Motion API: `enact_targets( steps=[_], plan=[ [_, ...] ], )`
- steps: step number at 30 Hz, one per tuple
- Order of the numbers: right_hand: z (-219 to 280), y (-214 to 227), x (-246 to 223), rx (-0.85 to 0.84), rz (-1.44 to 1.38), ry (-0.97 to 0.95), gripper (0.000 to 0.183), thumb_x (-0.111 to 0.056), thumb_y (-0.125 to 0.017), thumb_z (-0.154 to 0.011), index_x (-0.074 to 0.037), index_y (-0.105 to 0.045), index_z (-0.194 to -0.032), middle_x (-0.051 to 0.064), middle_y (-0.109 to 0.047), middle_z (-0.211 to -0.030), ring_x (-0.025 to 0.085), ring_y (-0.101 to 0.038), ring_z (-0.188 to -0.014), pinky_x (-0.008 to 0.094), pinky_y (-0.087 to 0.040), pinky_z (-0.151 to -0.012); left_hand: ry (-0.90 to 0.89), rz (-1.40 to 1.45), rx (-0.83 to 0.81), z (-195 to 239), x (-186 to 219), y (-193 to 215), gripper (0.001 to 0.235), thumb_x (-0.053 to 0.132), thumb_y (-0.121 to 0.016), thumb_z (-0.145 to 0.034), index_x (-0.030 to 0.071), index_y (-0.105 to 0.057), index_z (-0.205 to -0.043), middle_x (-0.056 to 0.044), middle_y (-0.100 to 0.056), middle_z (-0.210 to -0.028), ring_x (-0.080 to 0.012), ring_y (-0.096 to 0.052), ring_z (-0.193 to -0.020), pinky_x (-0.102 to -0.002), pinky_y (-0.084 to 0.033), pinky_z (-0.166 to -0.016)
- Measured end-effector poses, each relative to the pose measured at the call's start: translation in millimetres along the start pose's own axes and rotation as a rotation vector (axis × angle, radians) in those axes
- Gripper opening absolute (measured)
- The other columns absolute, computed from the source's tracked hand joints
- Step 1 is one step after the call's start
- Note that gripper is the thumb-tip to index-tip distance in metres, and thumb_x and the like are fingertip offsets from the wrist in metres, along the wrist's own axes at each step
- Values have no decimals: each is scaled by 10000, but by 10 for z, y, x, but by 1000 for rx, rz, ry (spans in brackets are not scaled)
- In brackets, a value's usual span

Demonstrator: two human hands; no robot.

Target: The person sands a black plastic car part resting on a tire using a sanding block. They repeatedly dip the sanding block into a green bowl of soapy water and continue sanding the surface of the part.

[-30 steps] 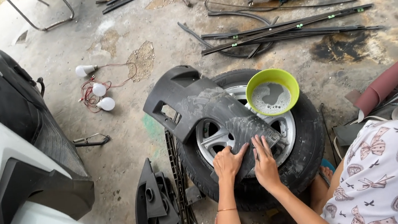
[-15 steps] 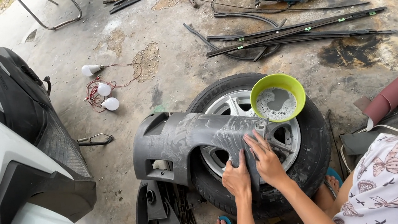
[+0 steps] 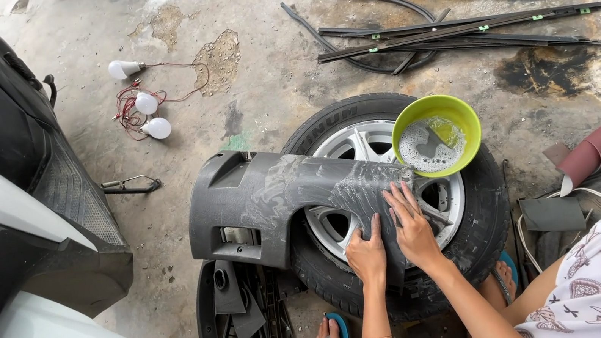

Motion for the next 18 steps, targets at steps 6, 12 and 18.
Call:
enact_targets(
  steps=[6,12,18],
  plan=[
    [14,-61,38,-11,-8,5,726,230,-420,-818,-62,-522,-1476,116,-446,-1597,299,-267,-1540,423,-273,-1214,-5,8,0,-19,2,13,665,774,-675,-828,117,-769,-874,-231,-748,-860,-448,-717,-986,-545,-544,-863],
    [-51,58,-254,39,18,14,545,130,-462,-945,-66,-564,-1443,113,-483,-1572,288,-311,-1523,412,-315,-1192,13,30,-5,15,58,130,702,766,-673,-830,71,-757,-878,-270,-738,-891,-472,-702,-1009,-562,-537,-886],
    [-87,591,-261,358,-395,-532,431,-192,-267,-1129,-118,-403,-1532,205,-429,-1532,372,-380,-1430,572,-379,-1147,41,38,2,17,49,193,708,790,-670,-811,90,-757,-867,-253,-743,-898,-452,-702,-1026,-553,-540,-887]
  ],
)
Point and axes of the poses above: each hand's wrist, its own z-axis away from the middle knuckle, its own y-axis out of the back of the hand, x = y × z, the point moved 8 cm from there along -z, towards the middle knuckle
